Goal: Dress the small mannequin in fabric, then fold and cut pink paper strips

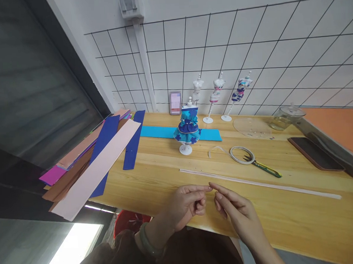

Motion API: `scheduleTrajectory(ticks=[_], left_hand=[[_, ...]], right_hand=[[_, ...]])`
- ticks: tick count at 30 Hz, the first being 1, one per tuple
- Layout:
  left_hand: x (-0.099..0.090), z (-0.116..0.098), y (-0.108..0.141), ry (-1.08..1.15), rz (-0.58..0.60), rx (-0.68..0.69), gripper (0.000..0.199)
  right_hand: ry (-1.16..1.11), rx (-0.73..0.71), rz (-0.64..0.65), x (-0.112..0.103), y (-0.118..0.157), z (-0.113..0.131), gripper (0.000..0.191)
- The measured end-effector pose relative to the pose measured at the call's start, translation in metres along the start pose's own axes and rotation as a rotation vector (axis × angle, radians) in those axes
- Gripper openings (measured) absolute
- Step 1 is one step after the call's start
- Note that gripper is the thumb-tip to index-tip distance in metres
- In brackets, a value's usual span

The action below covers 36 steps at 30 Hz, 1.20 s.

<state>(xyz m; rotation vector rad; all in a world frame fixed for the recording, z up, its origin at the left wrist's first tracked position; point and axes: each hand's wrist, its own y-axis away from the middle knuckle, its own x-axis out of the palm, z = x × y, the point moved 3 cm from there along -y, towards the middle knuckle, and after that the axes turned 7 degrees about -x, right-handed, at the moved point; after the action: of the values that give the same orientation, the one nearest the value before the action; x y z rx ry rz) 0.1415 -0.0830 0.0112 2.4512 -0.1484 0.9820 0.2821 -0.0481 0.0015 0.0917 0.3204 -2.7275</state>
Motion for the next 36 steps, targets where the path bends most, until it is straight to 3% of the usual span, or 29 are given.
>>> scheduleTrajectory(ticks=[3, 6, 11, 17, 22, 27, 31, 36], left_hand=[[0.000, 0.001, 0.000, -0.019, 0.008, -0.004, 0.030], [0.000, 0.001, 0.000, -0.042, -0.015, 0.002, 0.030], [0.000, 0.001, 0.000, -0.131, -0.068, 0.023, 0.025], [-0.002, 0.002, -0.001, -0.121, -0.085, 0.009, 0.026], [-0.007, 0.000, -0.002, -0.132, -0.057, 0.035, 0.025], [-0.021, -0.016, -0.010, -0.209, -0.109, 0.092, 0.039], [-0.031, -0.052, -0.020, -0.310, -0.232, 0.258, 0.042], [-0.033, -0.110, -0.032, -0.507, -0.385, 0.584, 0.042]], right_hand=[[0.074, -0.045, -0.053, -0.003, -0.003, 0.001, 0.031], [0.239, -0.229, -0.058, -0.004, -0.006, 0.009, 0.022], [0.506, -0.536, 0.006, -0.004, -0.008, 0.019, 0.013], [0.777, -0.727, 0.071, 0.000, -0.008, 0.021, 0.014], [0.646, -0.649, 0.043, 0.003, -0.012, 0.020, 0.008], [0.508, -0.478, 0.002, 0.004, -0.025, 0.026, 0.010], [0.434, -0.358, -0.055, 0.004, -0.046, 0.028, 0.018], [0.180, -0.178, -0.093, 0.013, -0.079, 0.031, 0.025]])
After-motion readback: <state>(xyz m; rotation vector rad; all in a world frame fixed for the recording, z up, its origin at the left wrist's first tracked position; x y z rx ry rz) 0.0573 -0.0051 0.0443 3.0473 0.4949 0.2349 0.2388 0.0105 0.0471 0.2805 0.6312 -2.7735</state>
